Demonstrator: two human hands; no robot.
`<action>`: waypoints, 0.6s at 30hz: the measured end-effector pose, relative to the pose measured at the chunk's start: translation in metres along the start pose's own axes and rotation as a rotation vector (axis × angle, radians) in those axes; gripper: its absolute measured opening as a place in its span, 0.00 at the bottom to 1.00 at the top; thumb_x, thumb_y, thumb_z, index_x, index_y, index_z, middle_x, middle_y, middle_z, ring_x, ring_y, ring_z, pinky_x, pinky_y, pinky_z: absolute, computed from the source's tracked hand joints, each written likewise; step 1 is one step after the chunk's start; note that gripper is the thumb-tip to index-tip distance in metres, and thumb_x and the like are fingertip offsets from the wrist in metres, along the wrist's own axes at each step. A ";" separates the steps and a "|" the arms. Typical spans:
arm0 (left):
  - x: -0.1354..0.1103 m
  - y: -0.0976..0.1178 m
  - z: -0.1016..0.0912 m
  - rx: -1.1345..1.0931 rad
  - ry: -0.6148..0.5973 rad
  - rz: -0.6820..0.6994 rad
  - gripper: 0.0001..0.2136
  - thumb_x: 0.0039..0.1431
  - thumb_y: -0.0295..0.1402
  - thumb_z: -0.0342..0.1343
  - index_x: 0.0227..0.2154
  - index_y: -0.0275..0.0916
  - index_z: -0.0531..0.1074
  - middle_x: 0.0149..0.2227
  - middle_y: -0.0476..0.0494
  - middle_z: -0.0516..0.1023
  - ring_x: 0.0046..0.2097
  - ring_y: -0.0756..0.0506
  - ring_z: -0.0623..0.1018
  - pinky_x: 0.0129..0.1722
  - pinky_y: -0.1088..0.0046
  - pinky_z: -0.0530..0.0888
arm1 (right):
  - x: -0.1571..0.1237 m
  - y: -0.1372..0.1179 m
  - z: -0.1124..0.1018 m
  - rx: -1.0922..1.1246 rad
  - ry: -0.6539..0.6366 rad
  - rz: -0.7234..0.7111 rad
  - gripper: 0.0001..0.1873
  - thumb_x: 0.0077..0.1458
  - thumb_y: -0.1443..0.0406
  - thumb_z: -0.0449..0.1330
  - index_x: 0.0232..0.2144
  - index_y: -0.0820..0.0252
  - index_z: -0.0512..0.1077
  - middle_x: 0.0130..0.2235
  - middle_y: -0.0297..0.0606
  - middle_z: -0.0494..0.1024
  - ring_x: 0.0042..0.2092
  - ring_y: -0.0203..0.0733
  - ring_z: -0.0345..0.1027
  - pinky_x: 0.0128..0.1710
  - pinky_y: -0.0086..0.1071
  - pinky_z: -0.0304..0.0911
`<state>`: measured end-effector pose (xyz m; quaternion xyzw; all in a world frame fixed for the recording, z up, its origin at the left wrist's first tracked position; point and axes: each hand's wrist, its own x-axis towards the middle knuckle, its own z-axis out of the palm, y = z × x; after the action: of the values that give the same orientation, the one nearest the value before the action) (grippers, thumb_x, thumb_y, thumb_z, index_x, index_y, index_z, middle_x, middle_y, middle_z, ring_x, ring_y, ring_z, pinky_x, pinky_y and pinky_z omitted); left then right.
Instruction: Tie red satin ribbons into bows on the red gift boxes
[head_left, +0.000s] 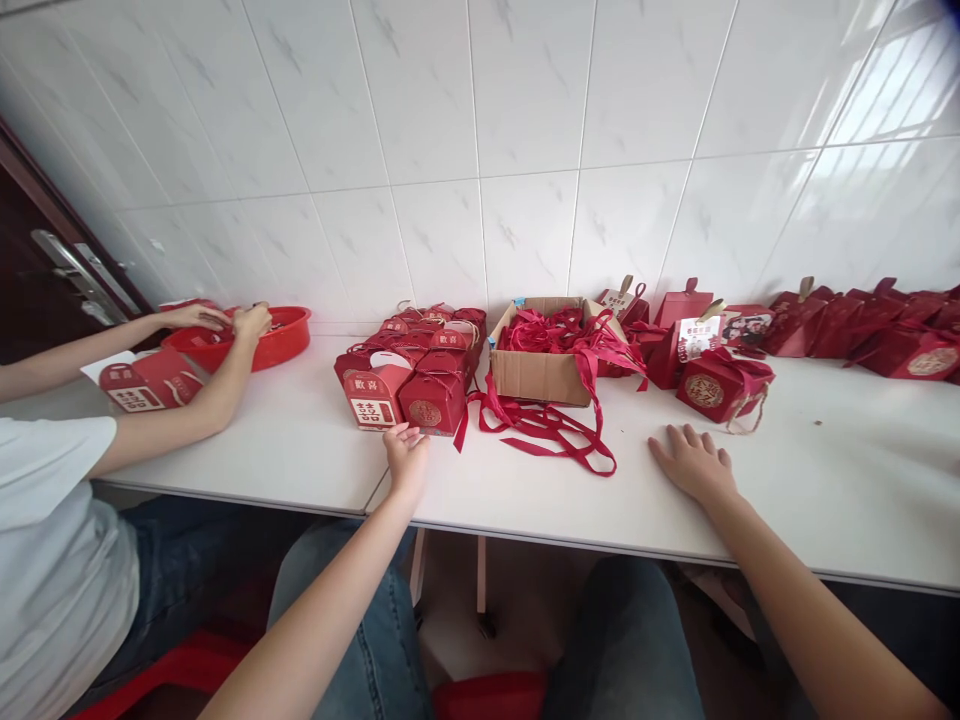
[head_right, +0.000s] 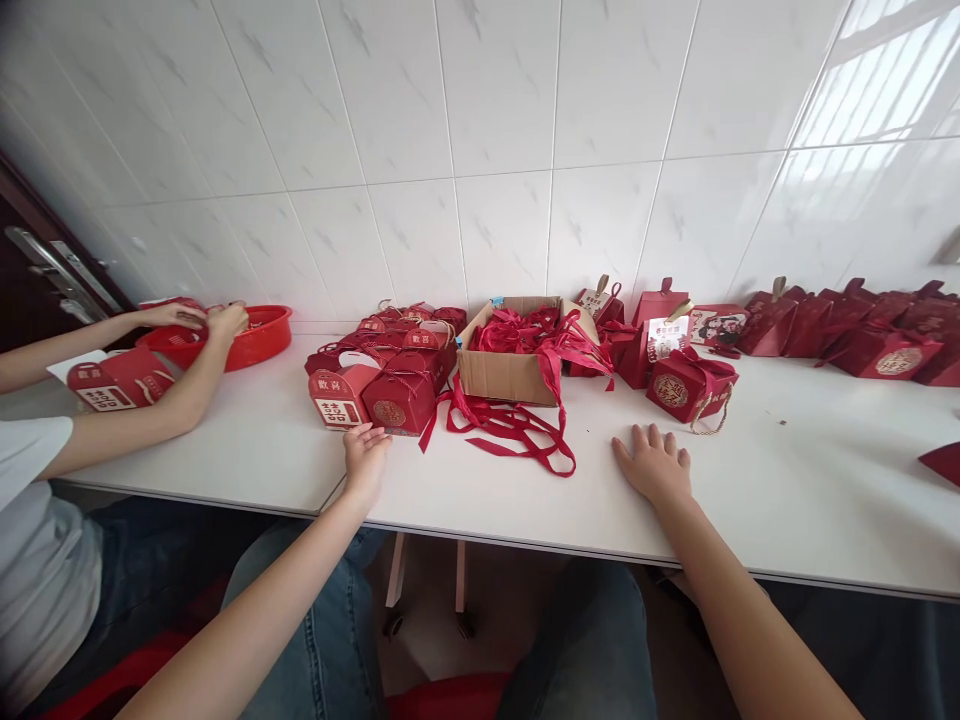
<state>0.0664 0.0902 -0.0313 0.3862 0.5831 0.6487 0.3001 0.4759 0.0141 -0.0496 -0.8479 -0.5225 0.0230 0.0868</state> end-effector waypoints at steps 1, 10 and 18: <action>-0.001 0.003 -0.001 -0.015 0.018 -0.026 0.16 0.62 0.36 0.54 0.51 0.36 0.67 0.51 0.39 0.72 0.47 0.42 0.75 0.45 0.58 0.75 | 0.000 0.000 -0.001 -0.005 -0.009 -0.002 0.36 0.61 0.48 0.35 0.62 0.62 0.56 0.66 0.48 0.52 0.66 0.59 0.43 0.61 0.53 0.45; 0.029 0.086 -0.037 -0.218 0.153 0.010 0.15 0.50 0.23 0.61 0.42 0.38 0.69 0.45 0.47 0.73 0.45 0.48 0.75 0.47 0.65 0.71 | 0.011 -0.041 -0.082 -0.002 -0.072 -0.259 0.31 0.51 0.48 0.56 0.56 0.50 0.67 0.63 0.39 0.61 0.66 0.60 0.46 0.60 0.48 0.53; 0.059 0.138 -0.037 -0.002 0.308 0.680 0.16 0.41 0.28 0.64 0.36 0.41 0.70 0.39 0.49 0.75 0.47 0.45 0.75 0.56 0.61 0.66 | -0.012 -0.134 -0.192 0.420 0.154 -0.661 0.26 0.53 0.46 0.56 0.52 0.43 0.69 0.49 0.34 0.77 0.47 0.52 0.71 0.41 0.39 0.69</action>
<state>0.0125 0.1011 0.1136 0.4553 0.4593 0.7624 -0.0234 0.3771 0.0386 0.1621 -0.5972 -0.7430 0.0367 0.3000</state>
